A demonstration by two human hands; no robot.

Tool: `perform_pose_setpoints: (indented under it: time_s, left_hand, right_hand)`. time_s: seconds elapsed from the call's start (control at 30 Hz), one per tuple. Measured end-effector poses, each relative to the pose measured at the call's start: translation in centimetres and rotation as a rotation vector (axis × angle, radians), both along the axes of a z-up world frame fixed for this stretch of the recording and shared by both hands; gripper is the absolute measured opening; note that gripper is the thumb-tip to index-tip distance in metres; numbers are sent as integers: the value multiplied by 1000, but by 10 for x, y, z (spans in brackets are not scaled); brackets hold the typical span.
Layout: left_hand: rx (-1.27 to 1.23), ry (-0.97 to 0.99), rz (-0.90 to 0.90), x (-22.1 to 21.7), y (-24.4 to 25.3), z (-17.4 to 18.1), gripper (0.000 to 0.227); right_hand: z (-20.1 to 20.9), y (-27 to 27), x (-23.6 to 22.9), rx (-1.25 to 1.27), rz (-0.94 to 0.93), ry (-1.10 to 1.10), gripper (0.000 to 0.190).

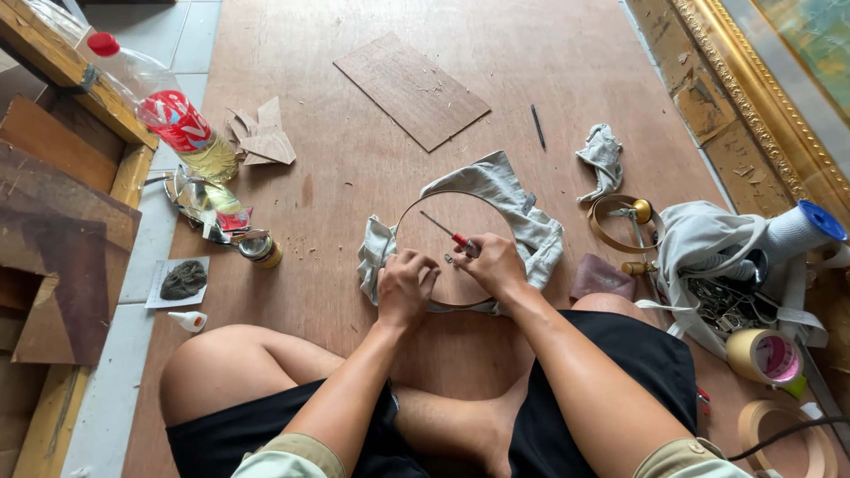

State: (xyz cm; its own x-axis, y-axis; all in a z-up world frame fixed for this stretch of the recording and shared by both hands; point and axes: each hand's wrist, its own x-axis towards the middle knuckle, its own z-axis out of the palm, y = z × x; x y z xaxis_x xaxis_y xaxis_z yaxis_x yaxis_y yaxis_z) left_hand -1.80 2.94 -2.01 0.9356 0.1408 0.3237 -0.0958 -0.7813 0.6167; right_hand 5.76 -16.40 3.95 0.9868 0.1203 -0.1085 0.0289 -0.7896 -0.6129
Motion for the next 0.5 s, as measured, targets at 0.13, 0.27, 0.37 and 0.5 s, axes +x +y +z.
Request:
perform_pose_setpoints:
  time_s: [0.13, 0.27, 0.37, 0.5]
  left_hand:
    - [-234, 21, 41, 0, 13, 7, 6]
    - [-108, 92, 35, -2, 12, 2, 9]
    - [-44, 131, 20, -1, 10, 1, 13]
    - [-107, 141, 21, -4, 8, 12, 24]
  right_hand:
    - [30, 7, -17, -109, 41, 34, 22]
    - [27, 4, -15, -136, 61, 66, 23]
    - [14, -1, -7, -72, 17, 79, 22]
    - [18, 4, -9, 241, -133, 129, 21]
